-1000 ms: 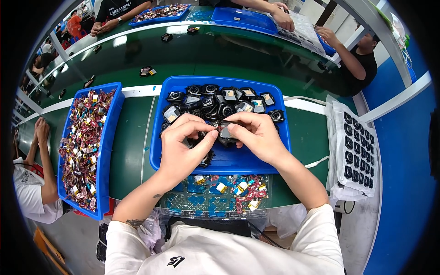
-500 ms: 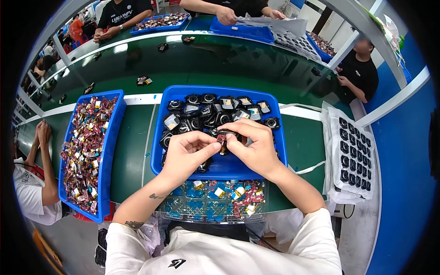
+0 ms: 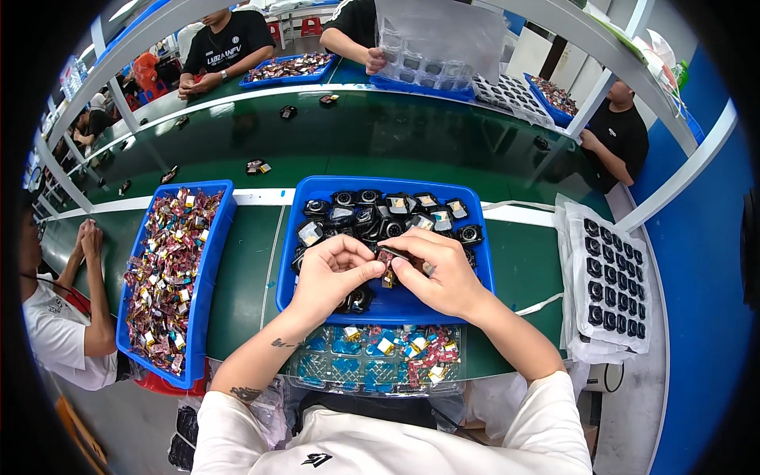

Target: Manually assemble small electronic components, specifically camera or sensor modules, into their plastic housings on a production line.

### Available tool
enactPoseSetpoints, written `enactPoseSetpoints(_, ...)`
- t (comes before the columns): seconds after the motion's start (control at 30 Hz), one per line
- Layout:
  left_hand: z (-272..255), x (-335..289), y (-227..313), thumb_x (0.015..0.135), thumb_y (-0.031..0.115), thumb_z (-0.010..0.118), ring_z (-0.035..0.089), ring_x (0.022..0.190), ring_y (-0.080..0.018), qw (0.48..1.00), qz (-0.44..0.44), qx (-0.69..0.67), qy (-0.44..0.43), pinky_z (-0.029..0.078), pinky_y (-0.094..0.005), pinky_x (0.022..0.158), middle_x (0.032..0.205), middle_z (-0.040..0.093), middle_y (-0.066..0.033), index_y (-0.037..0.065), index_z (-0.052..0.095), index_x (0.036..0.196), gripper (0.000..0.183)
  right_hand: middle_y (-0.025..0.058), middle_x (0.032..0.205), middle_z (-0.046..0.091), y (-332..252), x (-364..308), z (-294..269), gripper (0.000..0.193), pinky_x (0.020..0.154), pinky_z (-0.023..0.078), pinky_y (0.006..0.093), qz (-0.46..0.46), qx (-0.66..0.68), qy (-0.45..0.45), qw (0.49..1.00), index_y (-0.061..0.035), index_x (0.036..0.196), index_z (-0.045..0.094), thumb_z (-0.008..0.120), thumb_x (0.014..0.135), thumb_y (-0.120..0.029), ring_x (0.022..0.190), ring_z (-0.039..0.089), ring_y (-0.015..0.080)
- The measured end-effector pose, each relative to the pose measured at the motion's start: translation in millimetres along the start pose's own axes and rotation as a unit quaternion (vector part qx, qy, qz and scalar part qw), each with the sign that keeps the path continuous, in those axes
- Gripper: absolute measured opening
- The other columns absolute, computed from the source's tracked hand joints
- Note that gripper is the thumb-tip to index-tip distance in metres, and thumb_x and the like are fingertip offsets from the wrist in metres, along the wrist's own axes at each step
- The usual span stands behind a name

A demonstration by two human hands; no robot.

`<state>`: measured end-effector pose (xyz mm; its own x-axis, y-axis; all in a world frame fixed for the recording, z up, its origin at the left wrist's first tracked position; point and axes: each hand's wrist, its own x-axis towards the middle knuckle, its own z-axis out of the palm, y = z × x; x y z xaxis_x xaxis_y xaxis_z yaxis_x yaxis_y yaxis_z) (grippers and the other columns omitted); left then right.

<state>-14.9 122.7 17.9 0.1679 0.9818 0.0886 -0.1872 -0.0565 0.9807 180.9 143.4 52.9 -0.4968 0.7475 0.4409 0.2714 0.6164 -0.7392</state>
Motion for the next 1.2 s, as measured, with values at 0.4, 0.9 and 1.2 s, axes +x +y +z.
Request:
enactPoseSetpoints(0.4, 6.7, 56.7, 38.4, 0.082, 0.015, 0.072, 0.060, 0.068, -0.0056, 0.969, 0.084, 0.231, 0.011, 0.048, -0.0224, 0.062, 0.075, 0.069, -0.0041, -0.001, 0.071, 0.088, 0.018, 0.0127, 0.095, 0.061, 1.5, 4.8, -23.2, 0.036, 0.070, 0.051, 0.0347, -0.003, -0.080, 0.095, 0.992, -0.0004, 0.119, 0.056, 0.063, 0.087, -0.016, 0.076, 0.065, 0.0251)
enactPoseSetpoints(0.9, -70.1, 243.8, -32.3, 0.067, 0.042, 0.079, 0.063, 0.104, -0.0278, 0.753, -0.158, 0.628, 0.113, 0.048, -0.0440, 0.088, 0.110, 0.068, -0.0083, 0.018, 0.073, 0.100, 0.041, 0.0085, 0.084, 0.066, -6.5, -0.6, -29.0, 0.012, 0.068, 0.051, 0.0323, -0.036, -0.130, -0.050, 0.990, -0.0050, 0.092, 0.068, 0.063, 0.083, -0.011, 0.072, 0.065, 0.0231)
enactPoseSetpoints(1.2, -16.6, 113.3, 11.6, 0.080, 0.023, 0.066, 0.065, 0.075, -0.0210, 0.857, 0.185, 0.477, 0.070, 0.051, -0.0324, 0.071, 0.087, 0.070, -0.0118, 0.006, 0.072, 0.092, 0.021, 0.0074, 0.104, 0.055, -10.2, -27.1, 26.4, 0.012, 0.082, 0.045, 0.0370, -0.201, -0.227, -0.230, 0.925, -0.0071, 0.080, 0.069, 0.069, 0.074, -0.017, 0.101, 0.051, 0.0232)
